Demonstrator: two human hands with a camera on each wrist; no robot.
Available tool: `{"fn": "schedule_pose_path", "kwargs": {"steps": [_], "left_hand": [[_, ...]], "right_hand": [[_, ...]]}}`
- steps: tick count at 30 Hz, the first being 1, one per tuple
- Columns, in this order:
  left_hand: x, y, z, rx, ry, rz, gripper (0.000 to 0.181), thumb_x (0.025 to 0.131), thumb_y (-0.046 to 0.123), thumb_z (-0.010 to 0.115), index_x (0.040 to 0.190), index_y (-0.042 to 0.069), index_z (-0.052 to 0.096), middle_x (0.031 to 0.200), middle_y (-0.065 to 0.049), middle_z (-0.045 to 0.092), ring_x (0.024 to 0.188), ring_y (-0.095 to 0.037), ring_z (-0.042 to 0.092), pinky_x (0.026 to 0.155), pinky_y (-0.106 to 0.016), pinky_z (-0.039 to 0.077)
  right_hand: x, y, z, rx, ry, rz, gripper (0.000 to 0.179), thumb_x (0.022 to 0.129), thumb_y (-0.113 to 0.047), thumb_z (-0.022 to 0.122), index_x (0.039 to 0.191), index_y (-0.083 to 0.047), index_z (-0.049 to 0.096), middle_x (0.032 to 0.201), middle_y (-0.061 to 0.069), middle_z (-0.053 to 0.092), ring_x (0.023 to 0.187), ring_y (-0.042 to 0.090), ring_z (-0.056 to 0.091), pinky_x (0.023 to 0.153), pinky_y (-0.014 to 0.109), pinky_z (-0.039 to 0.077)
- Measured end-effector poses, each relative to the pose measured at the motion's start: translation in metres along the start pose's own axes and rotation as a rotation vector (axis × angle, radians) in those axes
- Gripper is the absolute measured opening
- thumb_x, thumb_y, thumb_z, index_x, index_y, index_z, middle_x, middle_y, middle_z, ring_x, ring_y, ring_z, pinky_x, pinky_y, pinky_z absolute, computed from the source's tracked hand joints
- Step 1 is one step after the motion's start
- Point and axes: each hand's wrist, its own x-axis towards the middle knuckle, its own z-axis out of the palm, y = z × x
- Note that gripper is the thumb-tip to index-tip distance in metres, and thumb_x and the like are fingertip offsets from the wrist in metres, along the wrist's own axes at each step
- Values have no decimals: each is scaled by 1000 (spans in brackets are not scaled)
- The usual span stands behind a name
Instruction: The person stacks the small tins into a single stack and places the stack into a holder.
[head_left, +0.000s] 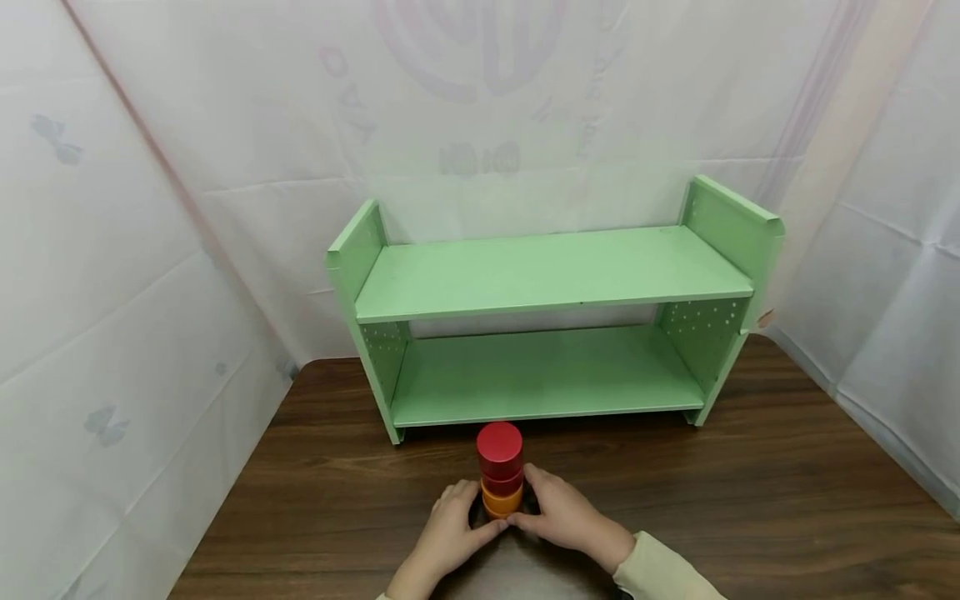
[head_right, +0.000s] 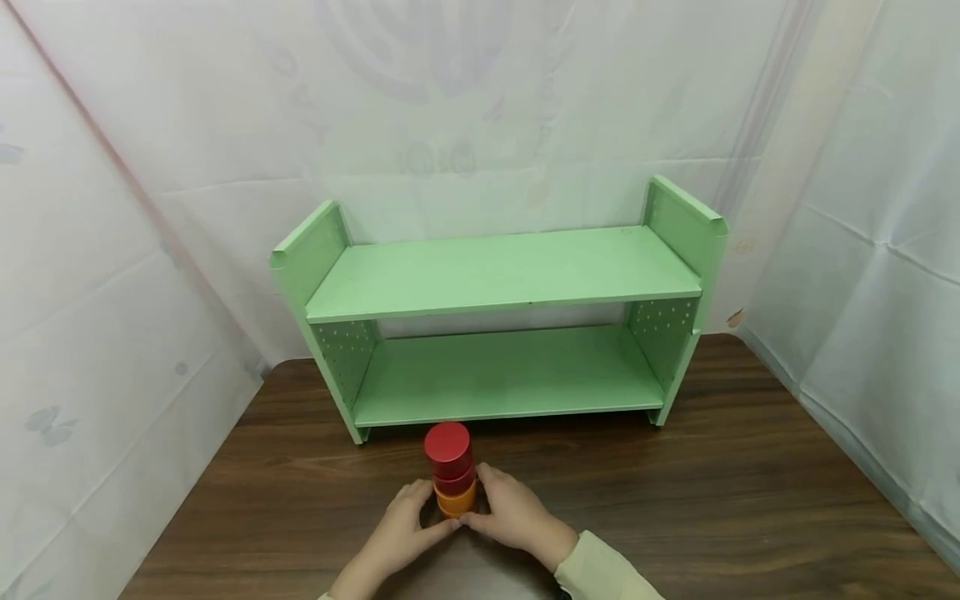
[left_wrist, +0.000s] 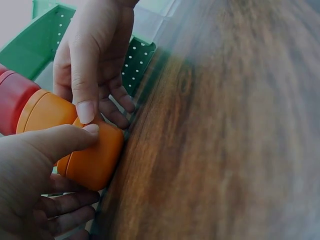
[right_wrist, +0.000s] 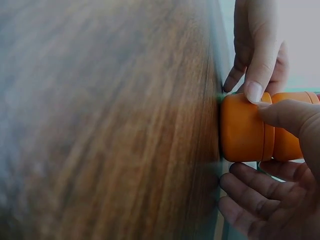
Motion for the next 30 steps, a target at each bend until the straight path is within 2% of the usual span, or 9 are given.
{"fn": "schedule_pose_path", "kwargs": {"steps": [10, 16, 24, 30], "left_hand": [[2, 1, 0, -73, -26, -6, 61, 83, 41, 72, 124, -1, 54, 118, -15, 60, 110, -36, 56, 89, -55, 45], [3, 3, 0, -84, -44, 11, 59, 83, 38, 72, 124, 0, 53, 118, -12, 60, 109, -31, 59, 89, -49, 48], [4, 7, -1, -67, -65, 8, 55, 81, 38, 75, 118, 3, 56, 110, -7, 61, 100, -23, 62, 81, -39, 52], [5, 10, -3, -88, -77, 24, 53, 81, 38, 75, 119, 4, 58, 110, -6, 62, 99, -21, 62, 80, -34, 52]], "right_hand": [[0, 3, 0, -12, 5, -21, 45, 84, -29, 73, 119, -9, 53, 111, 3, 63, 99, 15, 62, 80, 31, 52], [-1, 5, 0, -23, 0, -20, 44, 84, -28, 73, 118, -9, 53, 110, 4, 63, 100, 16, 62, 81, 32, 52], [-5, 3, -4, -44, -12, -30, 44, 83, -28, 73, 117, -9, 53, 110, 3, 63, 101, 16, 62, 82, 33, 52], [-9, 2, -7, -50, -16, -27, 43, 84, -29, 73, 116, -10, 54, 109, 2, 63, 100, 15, 62, 81, 32, 52]]}}
